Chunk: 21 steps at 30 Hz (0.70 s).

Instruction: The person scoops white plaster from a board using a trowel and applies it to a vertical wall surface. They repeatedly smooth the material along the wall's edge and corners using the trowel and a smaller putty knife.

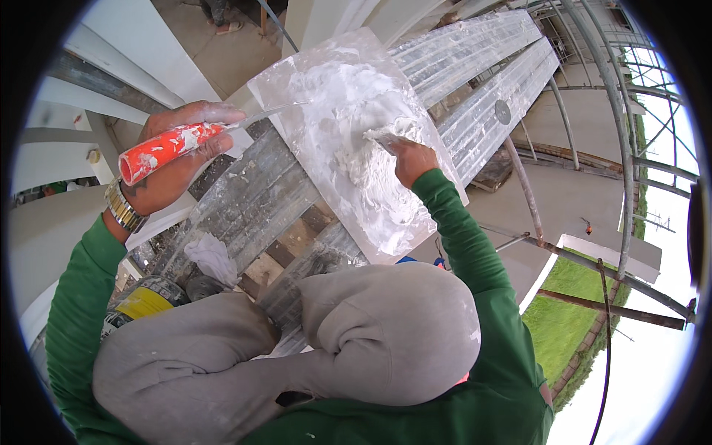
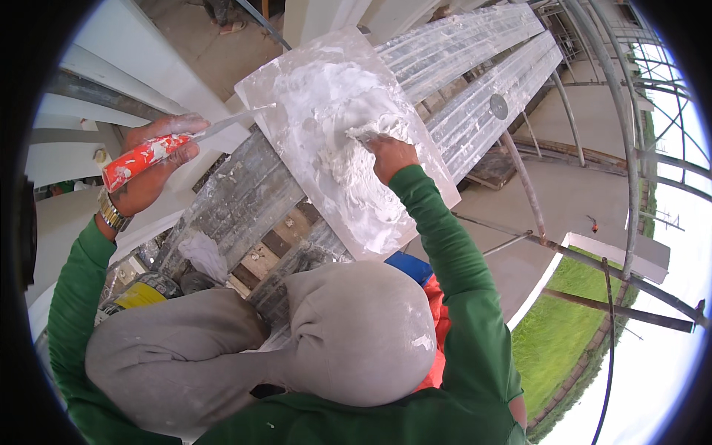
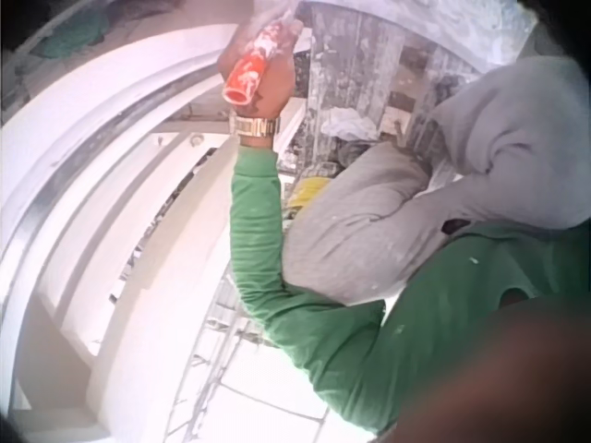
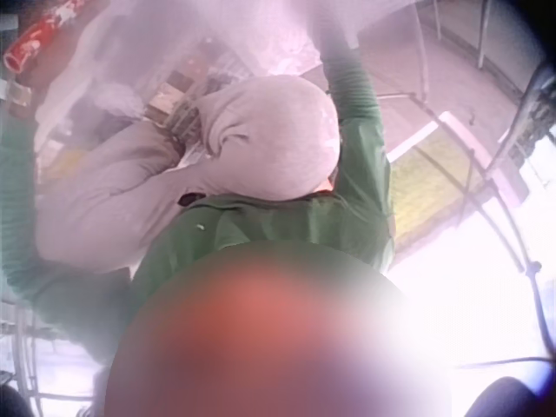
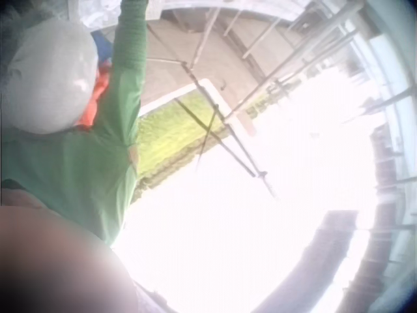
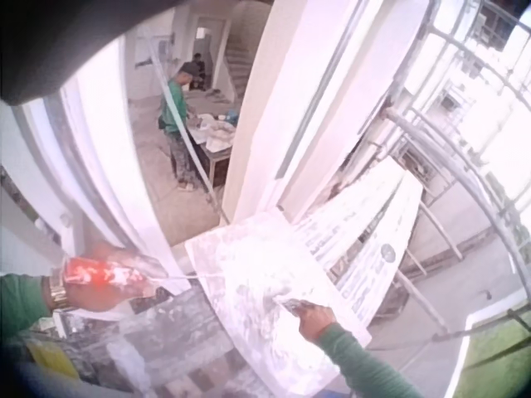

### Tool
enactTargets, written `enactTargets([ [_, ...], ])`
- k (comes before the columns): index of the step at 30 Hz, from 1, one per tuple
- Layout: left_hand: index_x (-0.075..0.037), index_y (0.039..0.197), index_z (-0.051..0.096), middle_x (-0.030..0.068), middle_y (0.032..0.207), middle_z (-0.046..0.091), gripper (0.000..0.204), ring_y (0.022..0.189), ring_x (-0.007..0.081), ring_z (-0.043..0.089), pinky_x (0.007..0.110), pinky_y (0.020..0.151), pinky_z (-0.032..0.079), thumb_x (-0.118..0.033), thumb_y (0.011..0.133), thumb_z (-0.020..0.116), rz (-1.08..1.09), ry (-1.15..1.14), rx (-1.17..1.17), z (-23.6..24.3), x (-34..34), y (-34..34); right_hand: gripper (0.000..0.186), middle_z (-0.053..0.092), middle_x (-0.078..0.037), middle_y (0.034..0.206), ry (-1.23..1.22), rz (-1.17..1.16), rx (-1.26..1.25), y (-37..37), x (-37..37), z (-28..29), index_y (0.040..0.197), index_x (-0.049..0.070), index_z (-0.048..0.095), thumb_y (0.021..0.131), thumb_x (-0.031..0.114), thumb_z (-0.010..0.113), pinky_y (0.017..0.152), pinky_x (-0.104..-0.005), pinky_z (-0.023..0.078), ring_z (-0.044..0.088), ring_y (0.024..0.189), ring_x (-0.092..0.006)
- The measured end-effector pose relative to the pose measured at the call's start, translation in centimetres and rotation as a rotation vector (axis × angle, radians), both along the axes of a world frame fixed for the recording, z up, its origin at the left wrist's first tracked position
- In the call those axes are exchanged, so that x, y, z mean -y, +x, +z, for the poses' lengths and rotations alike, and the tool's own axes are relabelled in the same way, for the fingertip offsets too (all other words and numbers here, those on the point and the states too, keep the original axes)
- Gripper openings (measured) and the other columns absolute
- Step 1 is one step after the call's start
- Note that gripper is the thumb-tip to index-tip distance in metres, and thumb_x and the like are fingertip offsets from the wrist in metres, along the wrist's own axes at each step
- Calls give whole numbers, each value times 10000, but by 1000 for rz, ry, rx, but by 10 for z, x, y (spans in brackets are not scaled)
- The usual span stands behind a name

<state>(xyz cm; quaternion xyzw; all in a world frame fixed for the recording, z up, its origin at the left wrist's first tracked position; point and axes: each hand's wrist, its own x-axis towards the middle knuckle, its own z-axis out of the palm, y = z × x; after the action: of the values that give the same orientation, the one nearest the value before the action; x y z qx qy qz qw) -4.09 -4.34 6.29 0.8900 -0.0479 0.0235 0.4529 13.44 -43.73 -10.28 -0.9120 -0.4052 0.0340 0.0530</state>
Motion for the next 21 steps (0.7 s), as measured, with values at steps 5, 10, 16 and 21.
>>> enactTargets([
  [5, -56, 1133, 690, 114, 1052, 688, 304, 881, 195, 657, 314, 807, 519, -249, 898, 687, 40, -33, -24, -2, -2, -4, 383, 710, -134, 964, -698, 149, -315, -22, 21, 24, 1101, 221, 723, 794, 86, 537, 791, -455, 544, 689, 880, -319],
  [10, -42, 1141, 683, 127, 1110, 676, 331, 975, 210, 639, 323, 866, 501, -256, 889, 696, 22, -83, -96, -2, 3, 3, 297, 704, -140, 848, -385, 125, -91, 28, -35, 69, 1030, 158, 715, 808, 77, 535, 729, -453, 545, 688, 819, -324],
  [16, -40, 1142, 677, 121, 1090, 687, 329, 937, 186, 655, 311, 846, 517, -264, 902, 691, 64, -100, -105, 15, 2, 1, 389, 701, -159, 895, -643, 197, -279, 8, 60, -25, 1090, 194, 720, 781, 61, 525, 786, -439, 540, 683, 867, -336],
  [21, -59, 1137, 685, 110, 1050, 694, 334, 892, 176, 655, 307, 789, 524, -288, 894, 698, 0, -136, -42, 9, 8, 1, 349, 701, -86, 903, -455, 384, -142, 11, -20, 67, 1062, 216, 724, 806, 67, 538, 737, -413, 543, 679, 842, -298],
])
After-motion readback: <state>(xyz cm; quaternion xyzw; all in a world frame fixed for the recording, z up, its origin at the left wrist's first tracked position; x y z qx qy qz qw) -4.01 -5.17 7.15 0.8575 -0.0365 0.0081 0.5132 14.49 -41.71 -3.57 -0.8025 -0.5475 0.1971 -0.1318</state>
